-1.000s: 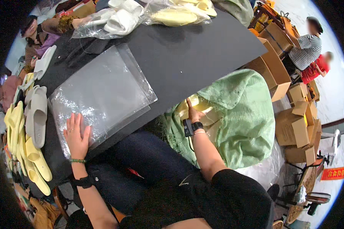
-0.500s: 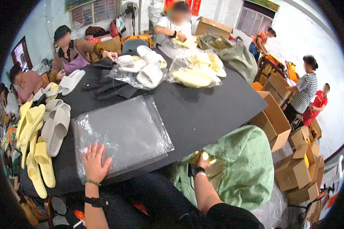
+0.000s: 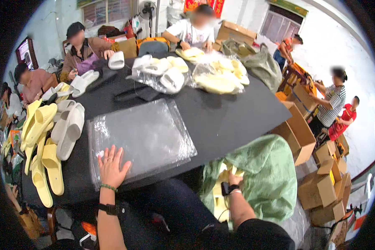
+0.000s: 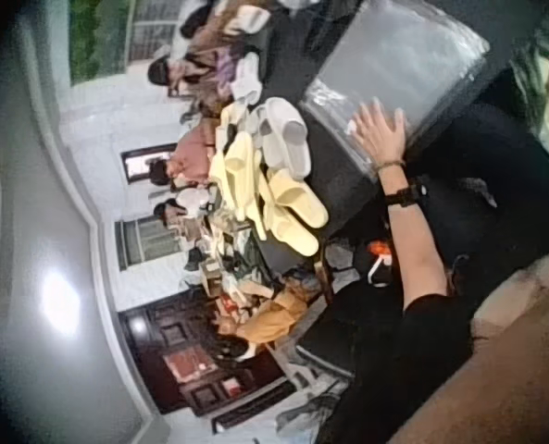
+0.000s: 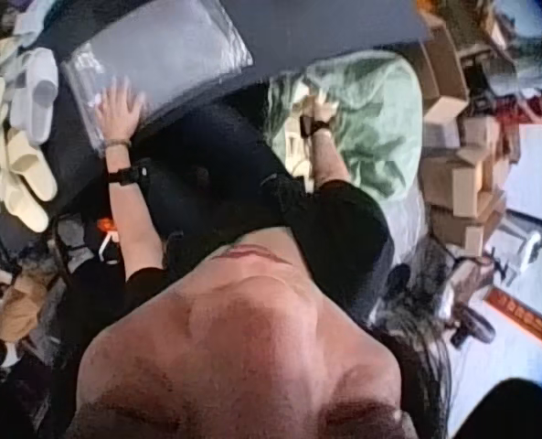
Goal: The recorder is packing pairs of slides/sandals into plastic bags and then placing the bagged pairs into a larger collection sack.
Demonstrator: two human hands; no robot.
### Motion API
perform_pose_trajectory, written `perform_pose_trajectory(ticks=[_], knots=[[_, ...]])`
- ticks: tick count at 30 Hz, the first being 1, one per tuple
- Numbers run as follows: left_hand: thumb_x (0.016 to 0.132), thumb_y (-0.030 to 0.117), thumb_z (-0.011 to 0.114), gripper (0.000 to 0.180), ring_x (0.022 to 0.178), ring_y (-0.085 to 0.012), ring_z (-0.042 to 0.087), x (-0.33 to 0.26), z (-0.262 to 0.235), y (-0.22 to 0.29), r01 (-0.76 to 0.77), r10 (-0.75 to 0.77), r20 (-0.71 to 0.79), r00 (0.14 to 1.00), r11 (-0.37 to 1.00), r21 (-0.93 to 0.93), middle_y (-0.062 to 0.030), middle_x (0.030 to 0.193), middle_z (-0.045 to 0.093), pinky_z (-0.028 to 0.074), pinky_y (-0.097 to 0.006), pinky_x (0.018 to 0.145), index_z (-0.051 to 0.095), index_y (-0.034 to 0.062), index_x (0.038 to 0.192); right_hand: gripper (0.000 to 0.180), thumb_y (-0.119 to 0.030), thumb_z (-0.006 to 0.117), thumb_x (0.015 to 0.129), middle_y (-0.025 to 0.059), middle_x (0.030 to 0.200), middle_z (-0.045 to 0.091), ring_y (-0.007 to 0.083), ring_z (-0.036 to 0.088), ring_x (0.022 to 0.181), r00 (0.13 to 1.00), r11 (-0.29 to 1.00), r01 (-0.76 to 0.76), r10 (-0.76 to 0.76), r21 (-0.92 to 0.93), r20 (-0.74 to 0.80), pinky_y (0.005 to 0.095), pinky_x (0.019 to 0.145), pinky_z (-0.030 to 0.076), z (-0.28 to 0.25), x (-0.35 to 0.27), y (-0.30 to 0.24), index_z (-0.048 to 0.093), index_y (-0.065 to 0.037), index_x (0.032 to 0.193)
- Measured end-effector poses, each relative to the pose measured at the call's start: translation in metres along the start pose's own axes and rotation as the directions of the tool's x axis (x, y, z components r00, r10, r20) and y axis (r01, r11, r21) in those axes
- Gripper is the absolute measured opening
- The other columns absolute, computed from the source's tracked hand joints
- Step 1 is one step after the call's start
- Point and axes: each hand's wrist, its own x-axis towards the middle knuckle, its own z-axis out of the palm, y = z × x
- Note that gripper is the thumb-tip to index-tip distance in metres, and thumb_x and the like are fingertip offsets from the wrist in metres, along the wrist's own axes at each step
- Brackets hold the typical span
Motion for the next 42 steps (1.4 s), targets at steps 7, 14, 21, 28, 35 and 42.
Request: perform_pose_trajectory(ticks=[7, 14, 21, 28, 35, 42], knots=[[0.093, 0.053, 0.049, 0.061, 0.144, -0.0307, 0.024, 0.018, 0.001, 0.001, -0.018, 0.019, -0.006, 1.000, 0.992, 0.123, -0.0071, 0.156, 0.030, 0.012, -0.055, 0.116, 0.041, 0.0237, 0.145, 0.065, -0.024, 0.085, 0.067, 0.0216, 0.101, 0.065, 0.0269, 0.065, 0.086, 0.929, 0.955, 0.248, -0.188, -0.161, 0.320, 0.0386, 0.073, 0.054, -0.161, 0.032, -0.061, 0.051, 0.011, 0.111], [0.094, 0.056, 0.046, 0.060, 0.145, -0.0290, 0.023, 0.029, 0.024, 0.004, -0.058, 0.057, 0.014, 0.998, 0.989, 0.139, -0.0056, 0.155, 0.031, 0.012, -0.055, 0.116, 0.039, 0.0266, 0.146, 0.058, -0.030, 0.079, 0.067, 0.0185, 0.094, 0.068, 0.0246, 0.066, 0.081, 0.899, 0.603, 0.436, -0.257, -0.668, 0.355, 0.0345, 0.068, 0.053, -0.294, -0.014, -0.207, 0.061, 0.011, 0.103], [0.094, 0.055, 0.046, 0.059, 0.145, -0.0294, 0.023, 0.028, 0.021, 0.005, -0.076, 0.081, -0.040, 0.996, 0.989, 0.123, -0.0063, 0.155, 0.032, 0.012, -0.056, 0.115, 0.040, 0.0257, 0.146, 0.045, -0.021, 0.070, 0.080, 0.0097, 0.098, 0.067, 0.0172, 0.064, 0.081, 0.797, 0.635, 0.589, -0.354, -0.499, 0.490, 0.0305, 0.070, 0.053, -0.390, -0.048, -0.342, 0.057, 0.004, 0.115], [0.093, 0.054, 0.048, 0.061, 0.143, -0.0323, 0.026, 0.024, 0.013, 0.011, -0.064, 0.066, -0.016, 0.998, 0.993, 0.098, -0.0093, 0.153, 0.034, 0.015, -0.056, 0.115, 0.042, 0.0222, 0.145, 0.043, -0.016, 0.062, 0.087, 0.0109, 0.109, 0.063, 0.0140, 0.059, 0.093, 0.583, 0.541, 0.811, -0.710, -0.222, 0.396, 0.0271, 0.081, 0.049, -0.365, -0.079, -0.461, 0.051, 0.003, 0.124], [0.091, 0.053, 0.052, 0.061, 0.142, -0.0336, 0.029, 0.018, 0.008, 0.009, -0.045, 0.048, -0.049, 0.998, 0.998, 0.051, -0.0109, 0.152, 0.036, 0.016, -0.057, 0.114, 0.046, 0.0196, 0.142, 0.039, -0.018, 0.069, 0.086, 0.0100, 0.098, 0.064, 0.0133, 0.061, 0.083, 0.357, 0.409, 0.876, -0.907, 0.256, 0.225, 0.0262, 0.070, 0.050, -0.171, -0.128, -0.508, 0.053, 0.003, 0.115], [0.091, 0.055, 0.051, 0.061, 0.141, -0.0334, 0.029, 0.021, 0.009, 0.011, -0.057, 0.059, -0.076, 0.995, 0.998, 0.034, -0.0112, 0.152, 0.036, 0.014, -0.057, 0.115, 0.048, 0.0197, 0.140, 0.064, -0.030, 0.077, 0.080, 0.0176, 0.107, 0.061, 0.0279, 0.059, 0.100, 0.288, 0.315, 0.949, -0.877, 0.007, 0.384, 0.0395, 0.085, 0.049, 0.061, -0.092, -0.461, 0.043, 0.003, 0.125]])
